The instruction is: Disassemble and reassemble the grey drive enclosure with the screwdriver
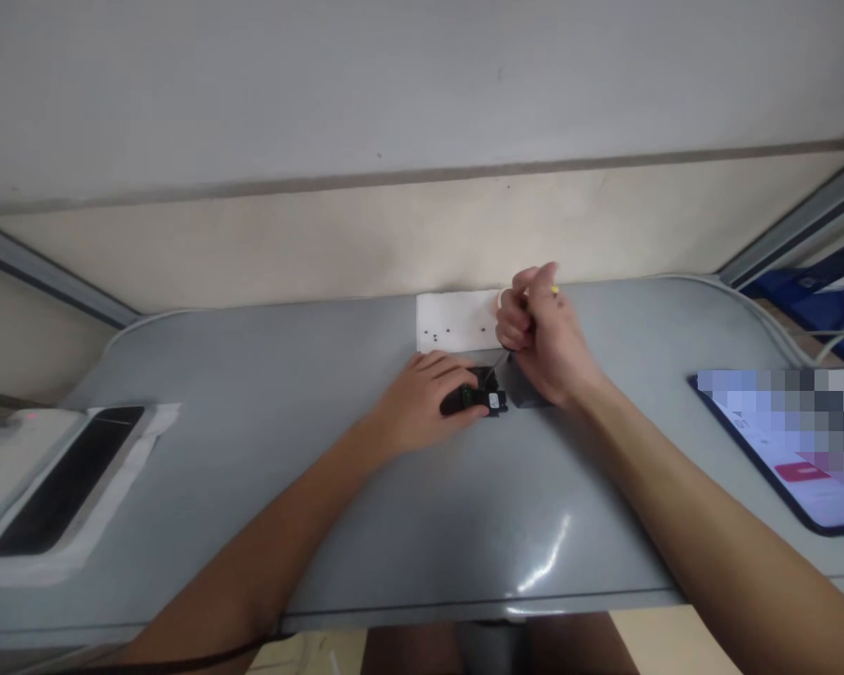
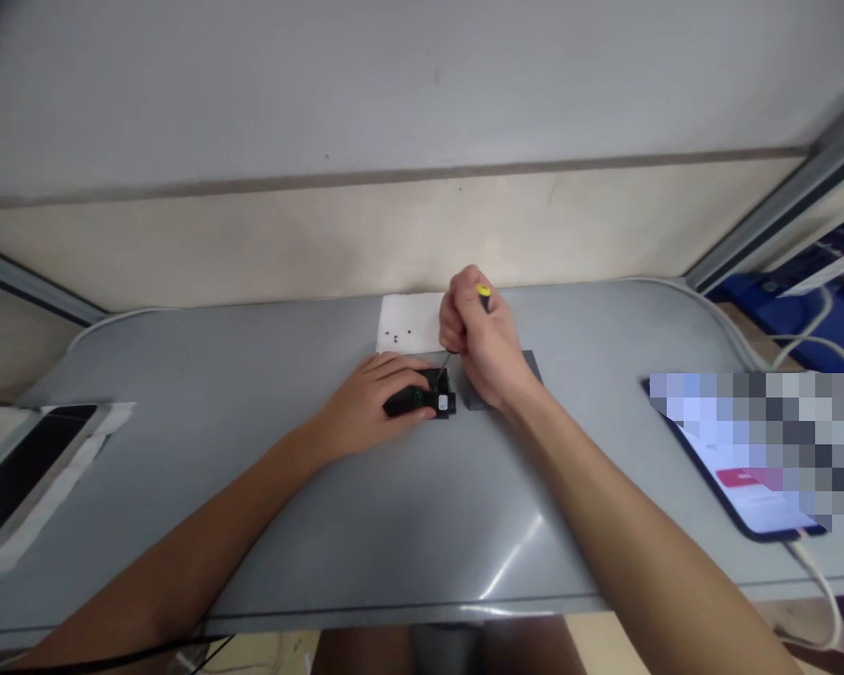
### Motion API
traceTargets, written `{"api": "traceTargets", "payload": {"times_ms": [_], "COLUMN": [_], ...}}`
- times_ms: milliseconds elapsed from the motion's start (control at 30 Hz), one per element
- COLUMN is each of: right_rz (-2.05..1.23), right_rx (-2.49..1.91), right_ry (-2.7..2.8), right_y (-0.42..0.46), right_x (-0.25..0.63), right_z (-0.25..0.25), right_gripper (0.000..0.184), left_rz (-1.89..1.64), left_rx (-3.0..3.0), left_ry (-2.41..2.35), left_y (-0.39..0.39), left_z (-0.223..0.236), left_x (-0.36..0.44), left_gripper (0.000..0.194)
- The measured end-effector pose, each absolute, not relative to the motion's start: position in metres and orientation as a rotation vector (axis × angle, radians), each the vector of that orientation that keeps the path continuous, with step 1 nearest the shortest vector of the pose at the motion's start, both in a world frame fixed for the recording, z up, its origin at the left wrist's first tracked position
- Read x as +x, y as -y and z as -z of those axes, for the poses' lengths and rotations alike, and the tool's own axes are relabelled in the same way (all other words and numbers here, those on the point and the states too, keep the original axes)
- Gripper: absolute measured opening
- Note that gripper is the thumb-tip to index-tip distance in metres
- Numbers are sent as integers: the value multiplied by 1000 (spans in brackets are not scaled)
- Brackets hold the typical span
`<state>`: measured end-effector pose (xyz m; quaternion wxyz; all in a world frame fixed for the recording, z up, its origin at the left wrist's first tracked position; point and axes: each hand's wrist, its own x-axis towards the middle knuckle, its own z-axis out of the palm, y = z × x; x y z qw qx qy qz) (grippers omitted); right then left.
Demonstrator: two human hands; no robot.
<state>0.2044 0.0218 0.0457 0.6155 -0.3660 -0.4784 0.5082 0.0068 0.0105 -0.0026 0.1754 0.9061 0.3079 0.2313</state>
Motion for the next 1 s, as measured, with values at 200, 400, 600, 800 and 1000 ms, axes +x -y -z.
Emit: {"api": "traceTargets", "payload": {"times_ms": [200,400,600,800,1000], "right_rz": [-1267,-1347,-1466,-1435,-1345], "right_rx": [-807,-756,-766,-708,-727], "right_ry": [1191,1032,1002,1023,1000], "right_y": [-17,-22,-18,-15,-18], "right_x": [215,215,214,213,208], "right_z": [-49,-42,-56,-51,-47], "right_gripper": [44,58,50,47,55], "left_rz": [-639,-640,-640,-651,-646], "left_rx": [2562,2566,2574,2595,2620], "left_ry": [-902,-884,-889,-891,-873], "left_y": [-11,-12,-12,-11,-12], "left_z": [2,3,3,3,5], "left_x": [7,6,6,6,5], "left_gripper": [21,22,21,20,23]}}
